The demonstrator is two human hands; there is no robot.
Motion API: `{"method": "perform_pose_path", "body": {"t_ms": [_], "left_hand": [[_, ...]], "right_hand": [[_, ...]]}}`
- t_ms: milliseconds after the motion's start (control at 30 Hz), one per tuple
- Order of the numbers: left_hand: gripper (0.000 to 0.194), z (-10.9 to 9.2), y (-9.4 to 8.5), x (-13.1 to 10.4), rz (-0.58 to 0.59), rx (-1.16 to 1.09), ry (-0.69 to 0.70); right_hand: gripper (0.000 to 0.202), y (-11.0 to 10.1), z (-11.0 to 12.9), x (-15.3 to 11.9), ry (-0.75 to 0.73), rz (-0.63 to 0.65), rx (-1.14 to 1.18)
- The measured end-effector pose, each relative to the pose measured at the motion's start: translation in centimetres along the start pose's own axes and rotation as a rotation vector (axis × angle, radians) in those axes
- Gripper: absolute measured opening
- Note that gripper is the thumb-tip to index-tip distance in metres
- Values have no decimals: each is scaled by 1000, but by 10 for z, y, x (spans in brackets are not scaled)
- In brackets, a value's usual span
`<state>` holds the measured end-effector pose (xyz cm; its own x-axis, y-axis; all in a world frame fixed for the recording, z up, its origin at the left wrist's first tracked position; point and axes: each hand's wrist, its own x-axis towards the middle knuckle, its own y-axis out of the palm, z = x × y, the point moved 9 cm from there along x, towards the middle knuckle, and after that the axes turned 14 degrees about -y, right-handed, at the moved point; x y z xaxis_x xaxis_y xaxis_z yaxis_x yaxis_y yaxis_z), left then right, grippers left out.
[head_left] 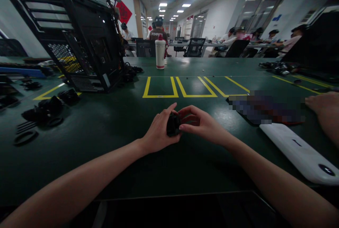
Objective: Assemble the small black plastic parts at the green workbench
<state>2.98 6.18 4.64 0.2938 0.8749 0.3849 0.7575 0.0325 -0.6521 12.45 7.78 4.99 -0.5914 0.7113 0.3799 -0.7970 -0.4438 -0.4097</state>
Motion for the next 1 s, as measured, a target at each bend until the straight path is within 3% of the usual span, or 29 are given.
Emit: {"method": "perform_pose_path", "body": {"t_ms": [133, 300, 400, 567, 733, 833, 1000], "left_hand": [[80, 0, 0, 0, -5, 0, 2], [80, 0, 1, -1, -13, -5, 22], [79, 0, 1, -1, -7, -25, 32], [85, 2, 1, 0, 6, -29, 16], [81, 1, 1, 1, -3, -32, 9], [81, 0, 1, 1, 3, -31, 1], [80, -1, 1, 0, 23, -24, 9]], "right_hand": [[30, 4, 1, -1, -15, 44, -19], [30, 3, 27, 0, -310, 91, -318], [33, 5, 34, -1, -384, 128, -399], [38, 6, 31, -1, -287, 114, -191], [22, 1, 22, 0, -209, -27, -61], [35, -2, 9, 1, -123, -72, -67], [27, 0, -3, -1, -6, -27, -20]]}}
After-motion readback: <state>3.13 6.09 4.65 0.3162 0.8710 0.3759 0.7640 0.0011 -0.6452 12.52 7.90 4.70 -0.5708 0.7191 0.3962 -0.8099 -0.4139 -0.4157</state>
